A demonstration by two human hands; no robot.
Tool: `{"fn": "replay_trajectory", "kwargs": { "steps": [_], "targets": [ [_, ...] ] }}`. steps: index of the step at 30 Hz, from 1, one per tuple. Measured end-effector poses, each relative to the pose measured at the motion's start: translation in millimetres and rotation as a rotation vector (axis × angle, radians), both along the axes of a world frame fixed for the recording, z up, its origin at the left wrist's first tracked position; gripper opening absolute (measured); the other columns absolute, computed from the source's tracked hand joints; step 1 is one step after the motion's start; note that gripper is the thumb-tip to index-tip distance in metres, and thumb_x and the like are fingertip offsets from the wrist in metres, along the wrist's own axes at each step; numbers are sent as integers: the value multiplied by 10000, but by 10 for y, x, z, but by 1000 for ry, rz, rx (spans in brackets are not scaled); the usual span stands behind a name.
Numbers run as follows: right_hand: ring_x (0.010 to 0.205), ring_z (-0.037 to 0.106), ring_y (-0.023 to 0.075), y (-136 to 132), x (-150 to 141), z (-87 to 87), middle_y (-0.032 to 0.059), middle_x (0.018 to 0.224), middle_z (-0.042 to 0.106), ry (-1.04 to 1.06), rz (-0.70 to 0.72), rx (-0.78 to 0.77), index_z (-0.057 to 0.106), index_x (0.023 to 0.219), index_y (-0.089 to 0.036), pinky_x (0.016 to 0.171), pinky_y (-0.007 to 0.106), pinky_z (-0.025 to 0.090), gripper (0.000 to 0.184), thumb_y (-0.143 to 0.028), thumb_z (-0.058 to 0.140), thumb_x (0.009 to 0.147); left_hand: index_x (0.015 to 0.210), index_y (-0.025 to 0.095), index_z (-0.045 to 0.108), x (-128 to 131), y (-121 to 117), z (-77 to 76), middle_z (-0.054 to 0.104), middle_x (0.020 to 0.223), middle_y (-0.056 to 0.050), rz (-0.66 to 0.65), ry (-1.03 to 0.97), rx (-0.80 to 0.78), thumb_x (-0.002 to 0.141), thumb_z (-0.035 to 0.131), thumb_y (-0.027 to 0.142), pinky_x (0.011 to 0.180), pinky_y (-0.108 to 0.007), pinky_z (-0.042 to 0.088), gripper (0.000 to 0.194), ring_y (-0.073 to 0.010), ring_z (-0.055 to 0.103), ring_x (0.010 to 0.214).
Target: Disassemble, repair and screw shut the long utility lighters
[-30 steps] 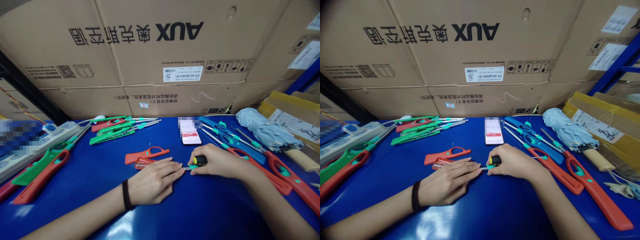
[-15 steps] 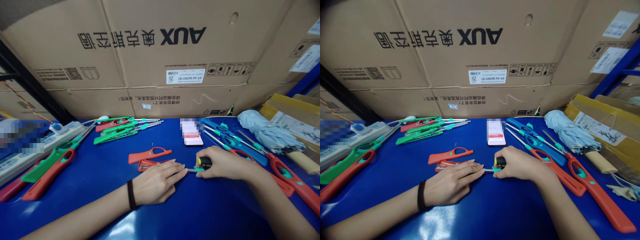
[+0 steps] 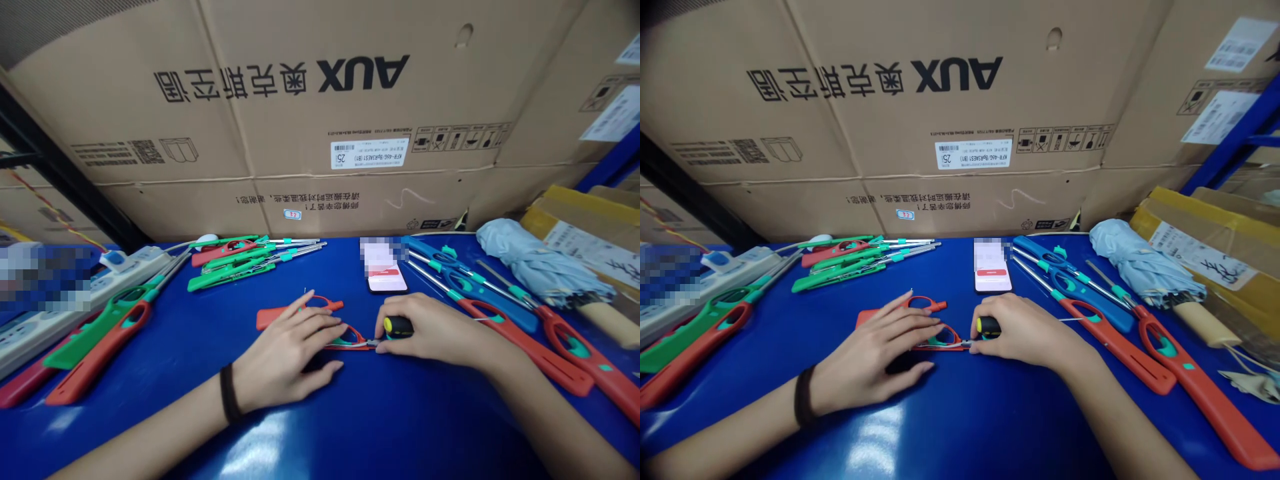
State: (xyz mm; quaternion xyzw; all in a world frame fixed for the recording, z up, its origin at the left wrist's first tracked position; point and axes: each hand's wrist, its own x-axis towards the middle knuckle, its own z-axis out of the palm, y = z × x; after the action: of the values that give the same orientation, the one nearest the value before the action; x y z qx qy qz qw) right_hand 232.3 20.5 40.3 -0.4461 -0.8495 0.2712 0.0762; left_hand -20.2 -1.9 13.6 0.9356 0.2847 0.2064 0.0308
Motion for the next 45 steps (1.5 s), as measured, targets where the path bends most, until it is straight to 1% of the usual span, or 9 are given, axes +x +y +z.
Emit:
{"fn": "replay_trajectory", "kwargs": {
  "steps": [3,8,12,15,21,27,35,39,45],
  "targets": [
    [786,626,196,-5,-2,10,7,854,711,-7,-12,-4,702,818,-242,712,276,429,98,-325,669,779,1197,240,592,-108,36,39,652,1176,-55,73,2,-70,893,569,316,1118,-537,254,314,-213,593,1104],
    [754,617,179,4,-14,-7,1,819,700,-14,-15,-4,685,790,-232,660,253,414,58,-285,664,779,1154,272,618,-133,65,-24,673,1134,-38,95,-14,-133,902,576,301,1089,-538,252,256,-201,619,1033],
    [710,598,161,0,-31,-1,-3,784,678,-43,-3,37,622,692,-207,601,236,380,147,-305,651,799,1153,267,619,-120,63,-67,686,1073,-35,68,-50,-102,909,576,280,1070,-488,275,248,-184,632,989],
    [681,585,150,-27,-48,23,-9,761,664,-69,14,68,604,673,-206,562,232,342,177,-310,638,812,1159,255,616,-122,63,-87,682,1033,-33,69,-60,-87,911,577,265,1056,-460,293,251,-173,632,964],
    [643,580,140,-72,-100,55,-6,719,650,-123,30,149,623,687,-205,531,238,289,139,-191,598,823,1160,228,622,-121,52,-107,673,949,-39,74,-74,-59,909,577,270,1007,-432,352,258,-166,623,886],
    [620,551,120,-67,-61,36,-14,719,604,-124,70,172,622,684,-208,524,235,267,176,-109,557,815,1134,240,637,-125,48,-98,677,934,-33,66,-71,-45,906,581,271,1002,-434,349,237,-164,623,862],
    [617,529,115,-60,-62,33,-17,720,579,-115,81,150,609,695,-203,523,233,260,184,-69,536,797,1148,232,633,-140,61,-114,661,902,-25,59,-99,-48,896,597,263,993,-429,343,256,-155,619,832],
    [598,521,110,-68,-74,38,-17,699,572,-134,97,164,565,646,-187,538,232,279,205,-45,517,786,1154,245,630,-140,57,-116,663,897,-23,70,-97,-45,902,590,268,987,-422,343,256,-154,615,843],
    [681,575,142,-58,-36,31,-8,772,643,-72,75,91,656,765,-226,569,231,331,122,-141,577,805,1159,254,629,-140,53,-107,669,911,-23,75,-100,-55,903,584,284,987,-421,348,261,-157,619,850]
  ]
}}
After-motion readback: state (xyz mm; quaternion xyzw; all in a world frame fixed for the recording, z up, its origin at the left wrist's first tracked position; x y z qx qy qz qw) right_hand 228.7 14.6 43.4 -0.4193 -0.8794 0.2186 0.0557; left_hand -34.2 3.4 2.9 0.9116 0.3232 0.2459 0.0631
